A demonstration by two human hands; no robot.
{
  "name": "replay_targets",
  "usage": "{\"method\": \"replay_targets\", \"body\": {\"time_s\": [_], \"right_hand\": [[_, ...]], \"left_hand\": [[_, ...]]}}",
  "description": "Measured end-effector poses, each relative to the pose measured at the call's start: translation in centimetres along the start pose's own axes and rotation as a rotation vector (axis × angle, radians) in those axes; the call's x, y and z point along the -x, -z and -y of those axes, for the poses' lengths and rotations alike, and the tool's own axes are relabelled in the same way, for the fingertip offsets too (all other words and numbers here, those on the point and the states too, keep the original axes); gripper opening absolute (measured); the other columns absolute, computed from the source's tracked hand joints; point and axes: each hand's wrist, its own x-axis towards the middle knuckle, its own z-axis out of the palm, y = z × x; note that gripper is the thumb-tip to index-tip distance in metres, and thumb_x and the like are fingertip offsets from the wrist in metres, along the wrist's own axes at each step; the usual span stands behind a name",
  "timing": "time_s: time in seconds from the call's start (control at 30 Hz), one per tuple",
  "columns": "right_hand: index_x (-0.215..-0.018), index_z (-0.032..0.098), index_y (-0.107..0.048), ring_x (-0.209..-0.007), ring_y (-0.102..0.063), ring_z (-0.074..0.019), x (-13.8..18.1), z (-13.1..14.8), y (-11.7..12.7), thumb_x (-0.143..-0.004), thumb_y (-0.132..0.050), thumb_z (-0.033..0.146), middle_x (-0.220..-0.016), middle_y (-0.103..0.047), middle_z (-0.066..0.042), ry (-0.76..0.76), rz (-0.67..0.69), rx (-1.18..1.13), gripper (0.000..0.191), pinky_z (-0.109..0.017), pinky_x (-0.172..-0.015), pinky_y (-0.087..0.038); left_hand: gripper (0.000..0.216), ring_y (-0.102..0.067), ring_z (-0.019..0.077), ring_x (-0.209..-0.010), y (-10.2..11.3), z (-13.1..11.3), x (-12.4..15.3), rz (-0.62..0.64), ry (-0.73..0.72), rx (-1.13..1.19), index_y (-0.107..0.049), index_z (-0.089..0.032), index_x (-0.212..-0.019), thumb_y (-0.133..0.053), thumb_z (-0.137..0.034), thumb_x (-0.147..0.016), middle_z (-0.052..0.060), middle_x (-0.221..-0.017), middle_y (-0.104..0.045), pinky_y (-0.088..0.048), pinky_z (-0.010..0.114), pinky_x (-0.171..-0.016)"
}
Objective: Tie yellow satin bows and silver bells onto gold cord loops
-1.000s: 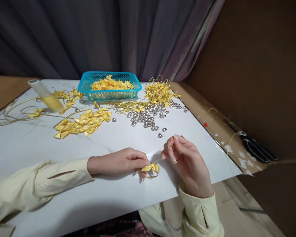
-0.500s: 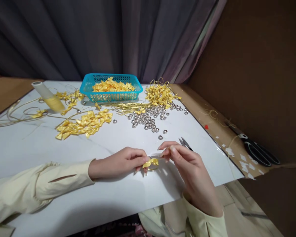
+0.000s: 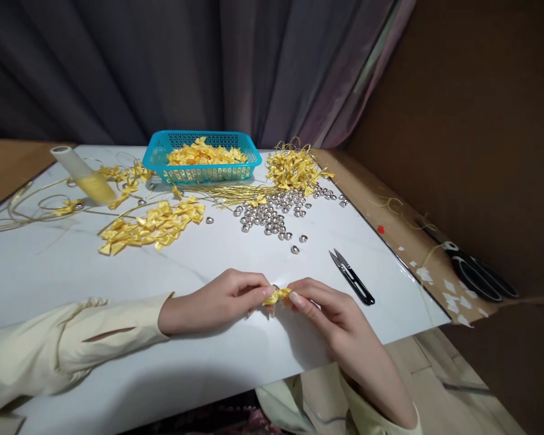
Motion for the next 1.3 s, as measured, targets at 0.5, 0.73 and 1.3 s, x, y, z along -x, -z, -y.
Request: {"method": "replay_targets", "body": {"time_s": [0.5, 0.73, 1.3], "right_hand": [[-0.087, 0.023, -0.072, -0.078, -0.057, -0.0181, -0.18, 0.25, -0.34, -0.095, -0.045, 0.028, -0.081, -0.064, -0.004, 0.024, 0.009, -0.007, 0.028, -0.028, -0.071, -0.040], [-0.085, 0.023, -0.072, -0.079, -0.058, -0.0169, -0.20, 0.23, -0.36, -0.095, -0.047, 0.026, -0.085, -0.065, -0.004, 0.019, 0.005, -0.012, 0.027, -0.026, -0.072, -0.039], [-0.083, 0.020, -0.070, -0.073, -0.055, -0.0133, -0.31, 0.42, -0.35, -0.095, -0.046, 0.024, -0.078, -0.063, -0.001, 0.011, 0.001, 0.003, 0.027, -0.022, -0.066, -0.038]], "left_hand": [[0.030, -0.044, 0.0108, -0.059, -0.50, -0.16, -0.49, -0.050, 0.092, 0.128, -0.063, -0.014, -0.073, -0.046, -0.033, -0.089, -0.002, -0.062, -0.054, -0.036, 0.023, -0.059], [0.027, -0.043, 0.0102, -0.057, -0.34, -0.31, -0.43, -0.043, 0.102, 0.123, -0.063, -0.013, -0.071, -0.048, -0.029, -0.087, -0.002, -0.061, -0.054, -0.035, 0.022, -0.056], [0.035, -0.045, 0.0093, -0.056, -0.34, -0.11, -0.55, -0.013, 0.092, 0.190, -0.064, -0.012, -0.073, -0.051, -0.041, -0.087, 0.003, -0.070, -0.065, -0.037, 0.021, -0.054]]}}
